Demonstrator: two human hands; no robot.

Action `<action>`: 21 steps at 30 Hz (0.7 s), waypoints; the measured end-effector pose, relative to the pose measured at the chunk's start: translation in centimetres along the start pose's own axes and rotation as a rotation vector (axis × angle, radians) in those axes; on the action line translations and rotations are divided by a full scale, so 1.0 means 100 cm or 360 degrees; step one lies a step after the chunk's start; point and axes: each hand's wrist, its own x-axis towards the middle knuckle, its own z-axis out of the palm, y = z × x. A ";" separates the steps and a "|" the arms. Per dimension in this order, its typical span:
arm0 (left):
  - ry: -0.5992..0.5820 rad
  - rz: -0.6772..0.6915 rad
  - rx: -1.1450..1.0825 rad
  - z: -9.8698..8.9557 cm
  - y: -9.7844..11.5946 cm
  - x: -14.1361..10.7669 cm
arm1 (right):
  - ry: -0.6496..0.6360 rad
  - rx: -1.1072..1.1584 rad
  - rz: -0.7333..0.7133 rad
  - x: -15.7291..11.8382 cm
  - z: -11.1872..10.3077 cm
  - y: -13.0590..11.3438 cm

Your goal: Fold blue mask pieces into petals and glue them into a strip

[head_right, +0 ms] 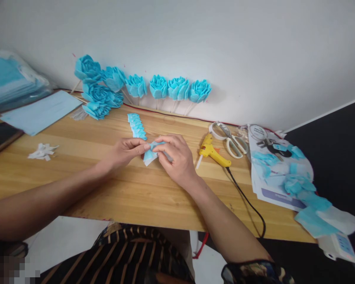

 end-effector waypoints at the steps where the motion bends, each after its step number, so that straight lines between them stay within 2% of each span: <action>1: 0.0010 0.0007 0.0006 0.000 -0.001 0.000 | -0.0035 0.0038 0.0007 0.000 -0.001 -0.001; 3: 0.0038 0.0030 0.0030 -0.001 -0.003 0.001 | -0.0116 0.0200 0.0091 -0.001 -0.004 -0.004; 5: 0.0059 0.0062 0.0052 -0.001 -0.003 0.001 | -0.0144 0.0449 0.0301 -0.002 -0.008 -0.006; 8: 0.0066 0.0110 0.0082 -0.001 -0.002 0.001 | -0.0058 0.0725 0.0669 -0.003 -0.010 -0.007; 10: 0.0058 0.0133 0.0107 0.000 -0.001 0.000 | -0.0049 0.0769 0.0808 -0.004 -0.009 -0.005; 15: 0.0056 0.0146 0.0121 0.001 0.003 -0.002 | -0.0216 0.0626 0.0883 -0.002 -0.003 -0.008; 21: 0.0079 0.0102 0.0107 0.001 0.004 -0.002 | -0.0260 0.0587 0.0863 -0.002 0.001 -0.012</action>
